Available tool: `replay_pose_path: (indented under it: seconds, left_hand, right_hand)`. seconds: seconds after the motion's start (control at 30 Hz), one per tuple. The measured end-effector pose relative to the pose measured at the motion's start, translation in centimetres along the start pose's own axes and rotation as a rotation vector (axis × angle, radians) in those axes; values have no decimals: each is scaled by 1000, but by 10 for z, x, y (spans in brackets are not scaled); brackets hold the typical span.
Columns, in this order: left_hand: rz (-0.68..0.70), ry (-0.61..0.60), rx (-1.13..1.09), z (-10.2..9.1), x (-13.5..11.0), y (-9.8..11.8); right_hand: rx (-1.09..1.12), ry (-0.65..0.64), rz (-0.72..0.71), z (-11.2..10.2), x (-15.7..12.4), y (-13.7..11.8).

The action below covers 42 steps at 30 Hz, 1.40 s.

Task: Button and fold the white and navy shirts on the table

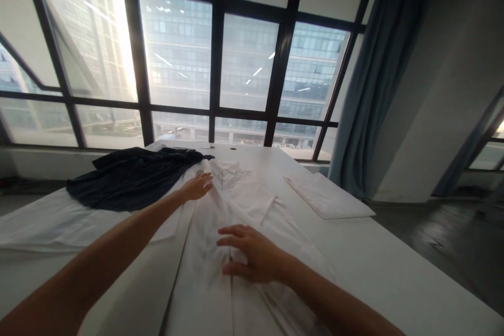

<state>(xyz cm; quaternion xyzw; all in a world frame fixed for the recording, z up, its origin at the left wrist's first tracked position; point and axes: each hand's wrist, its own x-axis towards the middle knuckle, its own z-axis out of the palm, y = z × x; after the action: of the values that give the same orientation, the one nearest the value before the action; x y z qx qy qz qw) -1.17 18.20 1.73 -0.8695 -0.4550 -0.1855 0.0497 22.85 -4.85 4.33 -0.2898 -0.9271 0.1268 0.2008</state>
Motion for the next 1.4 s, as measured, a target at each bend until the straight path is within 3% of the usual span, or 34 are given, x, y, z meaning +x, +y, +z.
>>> replay_pose_path:
  seconds: [0.1, 0.23, 0.47, 0.83, 0.97, 1.1, 1.17, 1.27, 1.4]
  left_hand:
    - [-79, -128, 72, 22, 37, -19]
    - [-186, -272, 129, 50, 69, -29]
    - [-222, -292, 115, 78, 84, -49]
    - [-242, -285, 131, 73, 91, -51]
    - [-248, -255, 142, 65, 86, -38]
    - [-211, -187, 155, 44, 72, -14]
    - [-166, -219, 136, 31, 55, -1]
    - [-133, -312, 55, 14, 16, 19]
    - [-48, -410, -36, -2, -51, 48]
  right_hand:
    - [-40, -44, -23, 13, 1, -6]
    - [-54, -118, -38, 22, -1, -3]
    - [-28, -170, -14, 35, 1, 22]
    - [-4, -139, 23, 17, -4, 8]
    - [1, -145, 34, 18, -4, 5]
    - [37, -151, 41, 13, -1, 9]
    - [-8, -82, 153, 3, -1, 23]
    - [-165, 91, 560, -26, -14, 56]
    - [-284, 52, 1066, -68, -54, 101]
